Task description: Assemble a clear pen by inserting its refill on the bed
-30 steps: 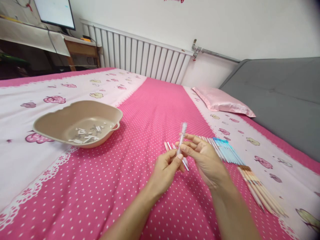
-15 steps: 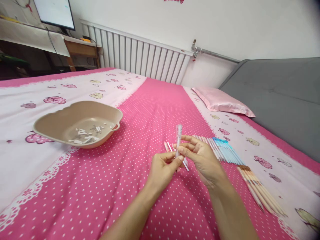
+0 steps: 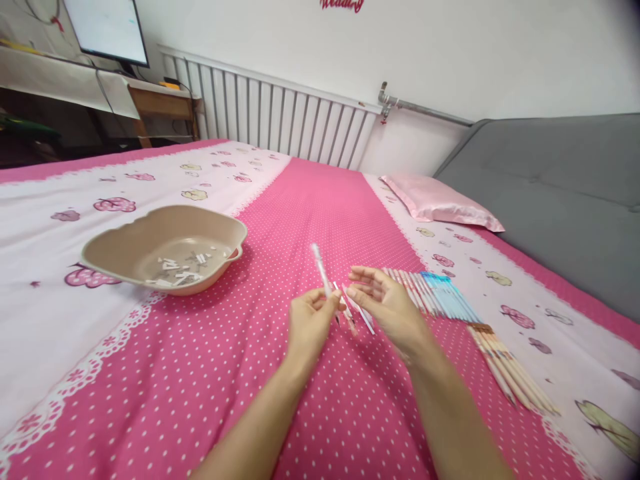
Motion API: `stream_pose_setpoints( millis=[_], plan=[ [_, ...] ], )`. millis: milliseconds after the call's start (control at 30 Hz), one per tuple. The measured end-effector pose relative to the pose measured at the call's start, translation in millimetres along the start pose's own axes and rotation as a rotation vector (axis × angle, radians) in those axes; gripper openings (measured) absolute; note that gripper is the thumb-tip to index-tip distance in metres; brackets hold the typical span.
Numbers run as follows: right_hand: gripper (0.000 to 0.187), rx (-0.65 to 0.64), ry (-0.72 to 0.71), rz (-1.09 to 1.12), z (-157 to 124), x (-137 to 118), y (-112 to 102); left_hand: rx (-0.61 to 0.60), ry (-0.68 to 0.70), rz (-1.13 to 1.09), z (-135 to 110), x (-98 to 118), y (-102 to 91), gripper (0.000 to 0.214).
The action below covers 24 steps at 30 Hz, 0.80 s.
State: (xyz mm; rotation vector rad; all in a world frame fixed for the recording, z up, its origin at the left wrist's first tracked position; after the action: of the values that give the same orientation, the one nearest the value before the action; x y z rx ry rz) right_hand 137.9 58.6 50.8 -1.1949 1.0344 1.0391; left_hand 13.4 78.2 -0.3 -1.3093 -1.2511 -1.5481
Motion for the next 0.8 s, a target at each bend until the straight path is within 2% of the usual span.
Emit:
stream_pose_setpoints(
  millis=[133,333,500,667,800],
  plan=[
    [0.037,0.020,-0.054,-0.184,-3,1,6,0.159,0.042,-0.065,0,1,-17.9,0.027],
    [0.035,-0.018,0.022,-0.263,-14,21,35,0.248,0.071,-0.236,-3,-8,-30.1,0.027],
    [0.026,0.029,-0.046,-0.170,-23,36,50,0.220,0.073,-0.261,-5,-21,-24.8,0.033],
    [0.025,0.119,-0.098,-0.156,-33,52,46,0.183,0.110,-0.191,-10,-26,-22.4,0.034],
    [0.022,0.128,-0.119,-0.121,-50,61,47,0.124,0.118,-0.082,-19,-28,-22.7,0.036]
  ],
)
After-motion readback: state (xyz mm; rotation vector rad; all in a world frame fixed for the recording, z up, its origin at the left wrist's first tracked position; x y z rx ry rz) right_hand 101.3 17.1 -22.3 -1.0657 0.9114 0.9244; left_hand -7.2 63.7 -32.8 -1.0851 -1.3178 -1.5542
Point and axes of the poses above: each hand's wrist, its own z-axis towards the middle knuckle, its own y-axis out of the palm, x = y × z, the point moved 8 cm from there along z, towards the middle knuckle, and after that the axes turned 8 degrees about -x, right-handed, at the moved point
